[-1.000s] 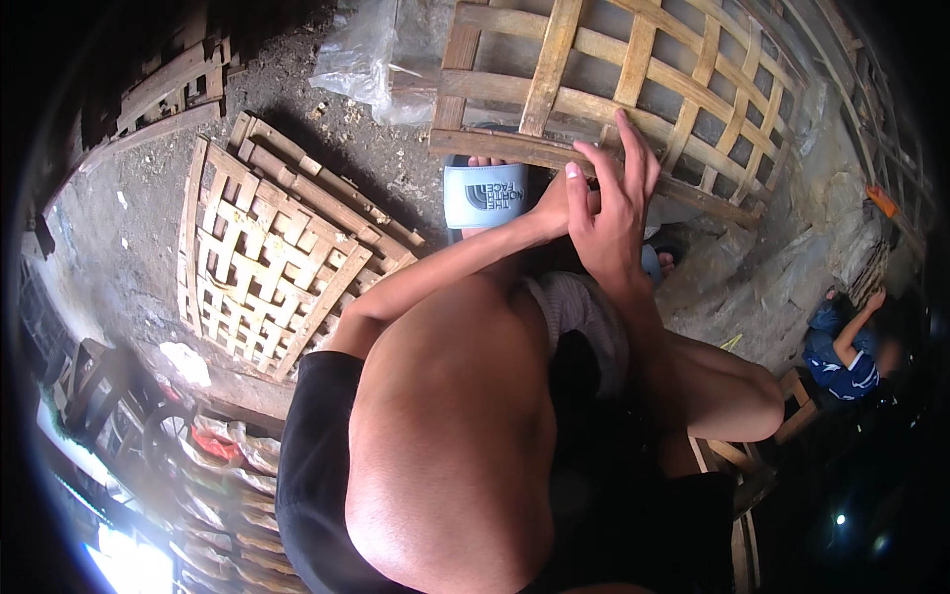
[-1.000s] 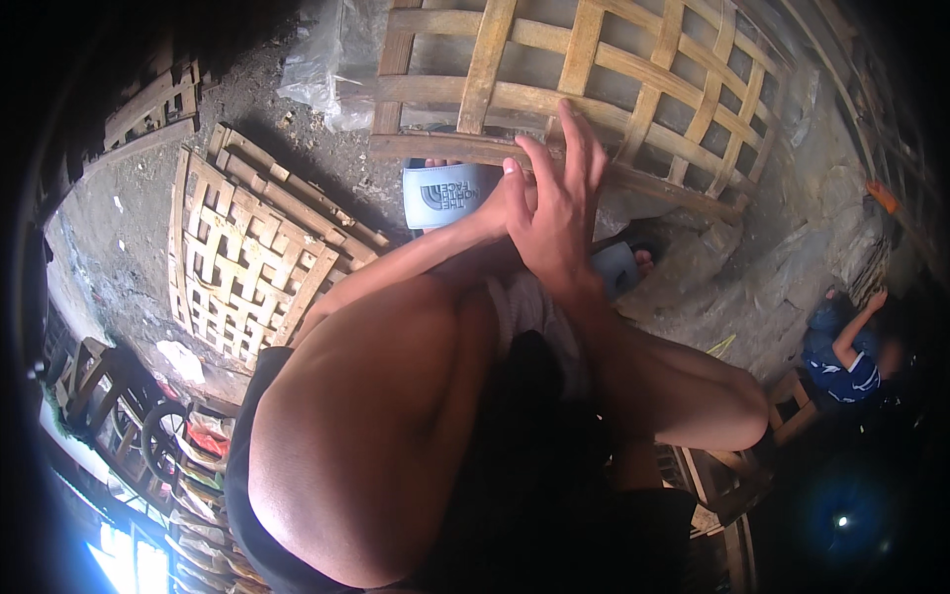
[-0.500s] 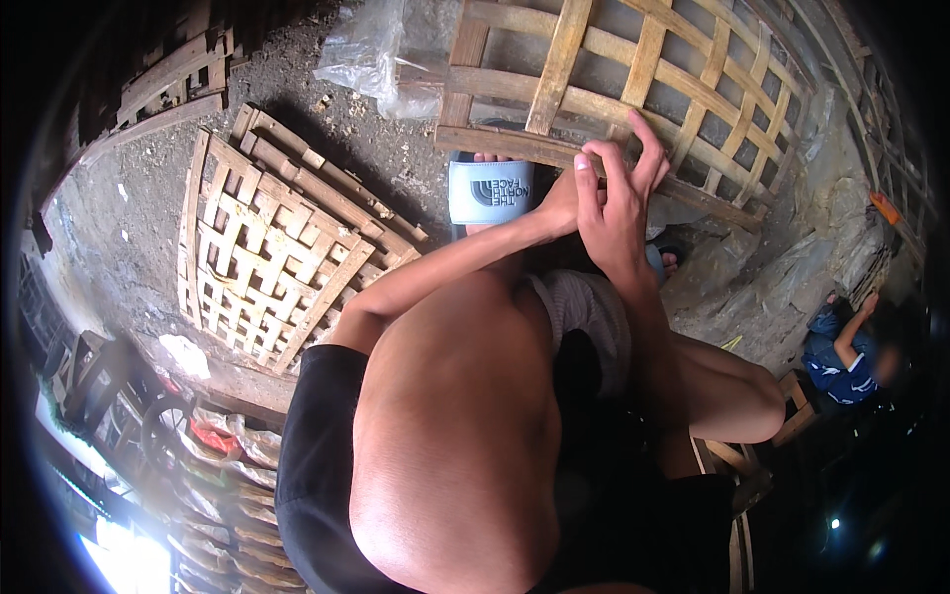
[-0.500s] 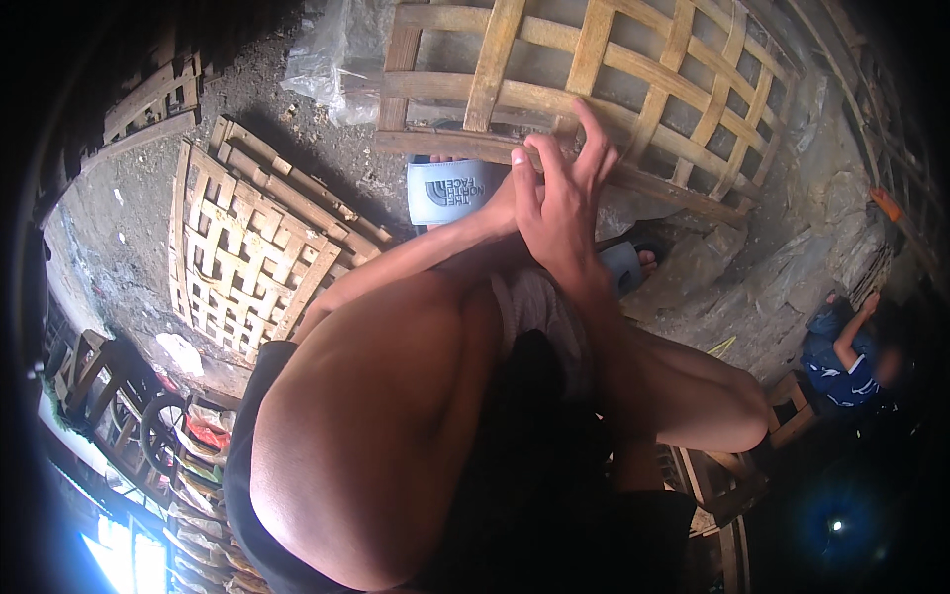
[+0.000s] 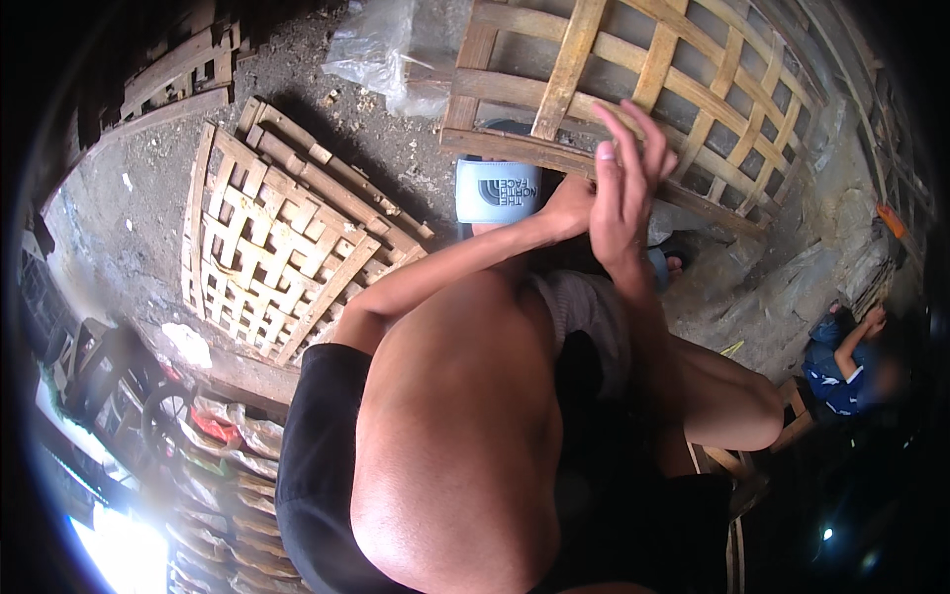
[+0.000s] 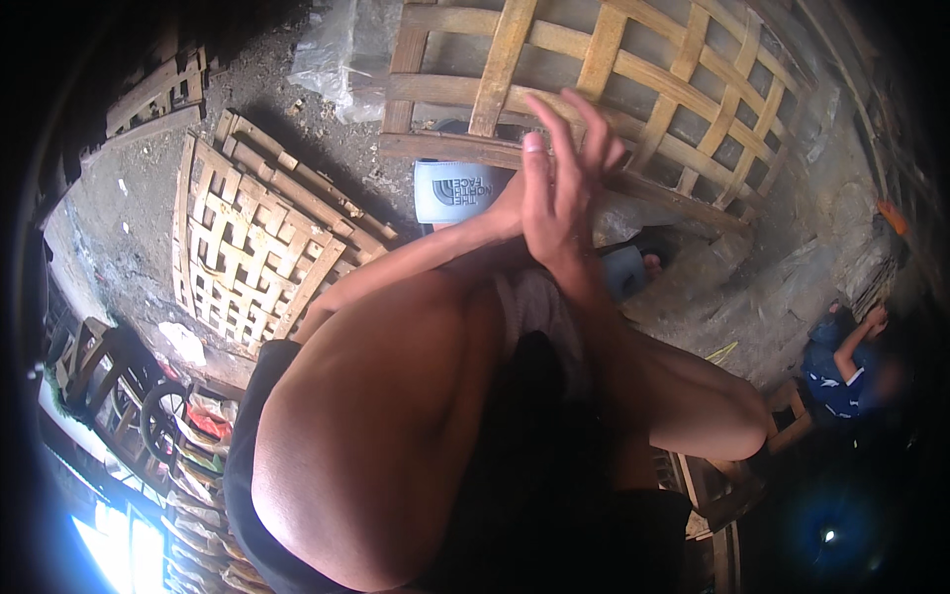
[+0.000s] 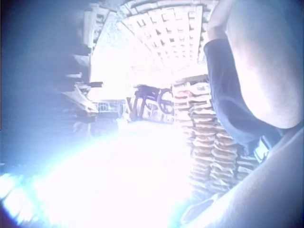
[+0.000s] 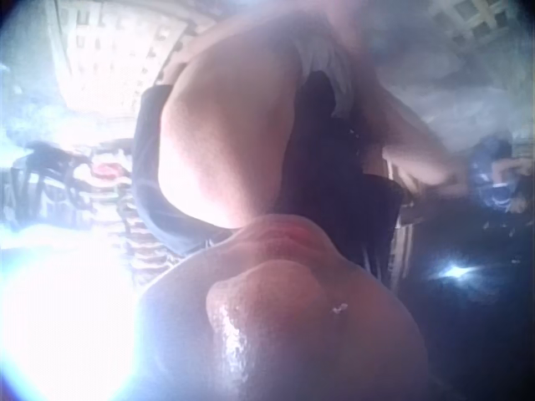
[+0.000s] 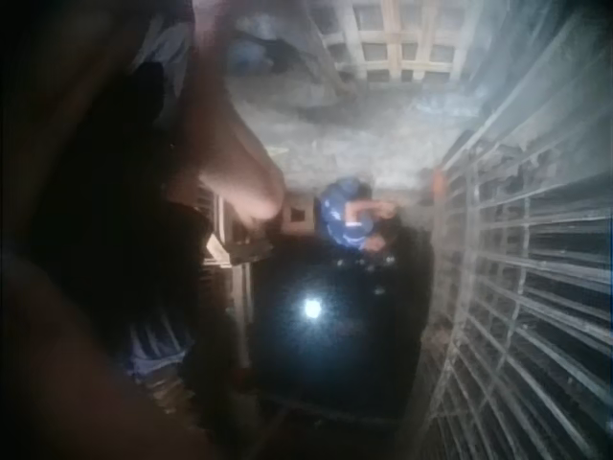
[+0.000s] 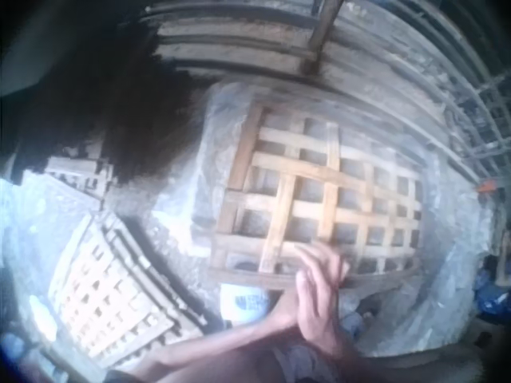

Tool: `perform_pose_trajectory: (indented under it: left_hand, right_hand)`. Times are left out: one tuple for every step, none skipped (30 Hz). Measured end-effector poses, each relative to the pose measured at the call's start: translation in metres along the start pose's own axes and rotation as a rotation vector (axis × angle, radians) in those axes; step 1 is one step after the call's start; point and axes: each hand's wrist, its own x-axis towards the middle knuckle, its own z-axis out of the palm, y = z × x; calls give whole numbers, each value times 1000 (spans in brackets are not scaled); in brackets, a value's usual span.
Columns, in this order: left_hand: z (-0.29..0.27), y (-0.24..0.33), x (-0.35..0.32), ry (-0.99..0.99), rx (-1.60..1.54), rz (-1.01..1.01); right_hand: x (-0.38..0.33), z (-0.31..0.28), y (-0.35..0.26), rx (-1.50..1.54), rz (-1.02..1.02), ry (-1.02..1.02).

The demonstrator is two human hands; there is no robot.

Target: The person sits on the floor and assembles a wooden lattice frame by hand. They fit a curved wooden piece into the frame, adjust the joints, and then place a clear plastic sheet over the completed lattice.

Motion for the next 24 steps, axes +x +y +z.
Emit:
perform_pose_trajectory:
  left_hand:
    - [-1,-1,0,4,-2,0]
    - [0,0,0,8,-1,2]
    - [0,2,0,15,1,2]
    - [-3,3,-2,28,5,4]
    - [-3,5,-2,26,5,4]
    - [-3,7,-5,30,6,1]
    - [-3,5,0,21,-5,5]
    - [-1,3,3,8,-16,8]
    - [-1,4,1,7,-8,4]
    - [-2,6,0,4,2,1]
    - [-3,7,-3,9,0,-3]
    - [-4,7,-3,12,-2,-2]
    - [-4,7,-4,12,-4,-5]
    - [-5,5,-3,18,-5,-7]
    - [-5,4,-3,18,-9,-10]
    - [-8,4,-9,69,-7,-12]
    - [-6,3,-7,56,-14,-10]
    - [-4,2,-4,47,-19,-7]
    - [-2,2,-3,32,-25,-8]
    - [-2,2,-3,30,-27,-12]
    - [-1,2,-3,25,-31,-15]
    - [0,1,-5,17,-37,-22]
    - [-3,2,-7,24,-37,-24]
    - [-4,2,-10,32,-37,-29]
  right_hand:
    - [2,0,1,-63,-58,14]
    - [2,4,2,-84,-151,-17]
    - [3,7,1,-105,-245,-49]
    - [5,14,-3,-100,-334,-138]
    - [7,22,-12,-105,-417,-222]
    - [4,32,-21,-101,-430,-317]
    - [1,42,-29,-181,-451,-340]
    - [-5,50,-32,-166,-445,-298]
    - [-8,53,-34,-130,-446,-254]
    - [-6,53,-30,-144,-446,-198]
    - [-6,53,-23,-159,-450,-152]
    - [-5,52,-19,-175,-451,-104]
    - [-2,50,-22,-183,-393,-42]
    - [1,48,-20,-148,-385,-19]
    - [4,46,-15,-114,-375,4]
    - [4,47,-13,-97,-380,-6]
    - [7,42,-11,-126,-367,48]
    - [10,39,-7,-127,-360,63]
    - [12,37,-4,-127,-354,76]
    - [13,34,-2,-112,-375,38]
    - [15,31,-2,-98,-396,-1]
    - [17,29,-2,-83,-417,-40]
    - [17,30,-4,-67,-416,-66]
    - [18,32,-5,-53,-416,-92]
